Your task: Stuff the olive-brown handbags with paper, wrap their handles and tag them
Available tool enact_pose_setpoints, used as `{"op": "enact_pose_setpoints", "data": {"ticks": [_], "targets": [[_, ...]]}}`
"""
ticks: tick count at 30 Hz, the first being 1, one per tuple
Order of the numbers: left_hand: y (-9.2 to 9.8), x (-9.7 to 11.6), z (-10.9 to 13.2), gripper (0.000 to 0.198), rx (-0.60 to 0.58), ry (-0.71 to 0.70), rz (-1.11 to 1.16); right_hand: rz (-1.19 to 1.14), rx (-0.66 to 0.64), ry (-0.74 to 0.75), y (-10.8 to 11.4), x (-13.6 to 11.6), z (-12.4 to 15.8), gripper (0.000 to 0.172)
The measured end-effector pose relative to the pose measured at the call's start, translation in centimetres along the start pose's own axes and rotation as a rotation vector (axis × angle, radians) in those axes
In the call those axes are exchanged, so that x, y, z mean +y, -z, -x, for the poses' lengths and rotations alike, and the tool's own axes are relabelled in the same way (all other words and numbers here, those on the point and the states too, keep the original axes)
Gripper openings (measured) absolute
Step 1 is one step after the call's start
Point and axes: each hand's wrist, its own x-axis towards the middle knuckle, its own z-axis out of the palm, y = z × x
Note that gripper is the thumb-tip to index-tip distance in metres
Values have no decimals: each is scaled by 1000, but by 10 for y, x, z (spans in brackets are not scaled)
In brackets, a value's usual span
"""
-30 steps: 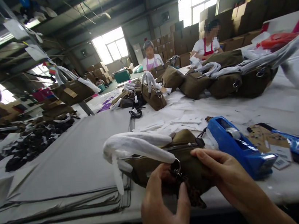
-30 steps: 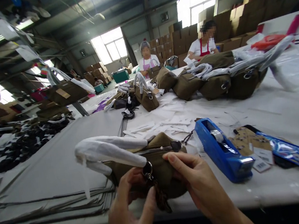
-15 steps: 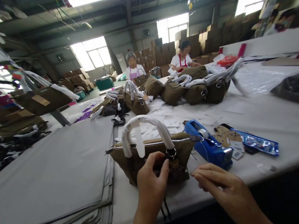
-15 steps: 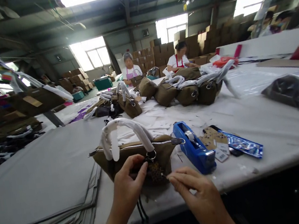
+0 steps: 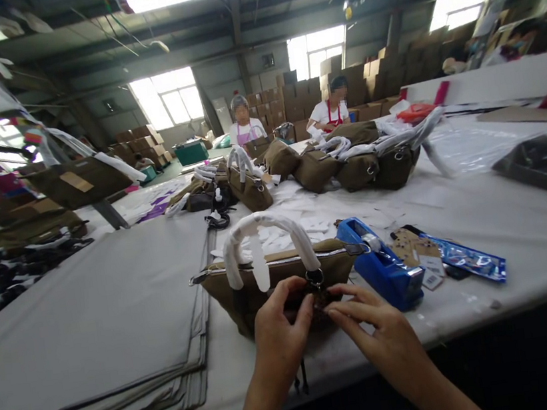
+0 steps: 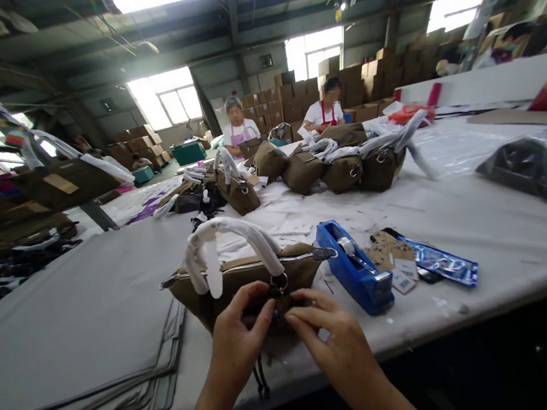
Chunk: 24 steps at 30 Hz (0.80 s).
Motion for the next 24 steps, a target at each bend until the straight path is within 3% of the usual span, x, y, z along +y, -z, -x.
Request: {"op": "enact_pose_setpoints", "data": {"ticks": [5, 10, 16, 20, 24], "targets": [[1, -1, 0, 23, 11, -13, -49, -37, 59, -3, 4, 5, -6, 15], [1, -2, -1, 17, 66, -26, -84, 198, 179, 188, 8, 7, -8, 22], [0, 0, 1, 15, 81, -57, -100, 394, 175, 276, 8, 11, -10, 23], [1, 0, 1, 16, 69, -58, -103, 333, 145, 256, 5, 11, -11, 21], [0, -2, 1, 17, 77, -57, -92, 112, 160, 171, 8, 5, -13, 17]]}}
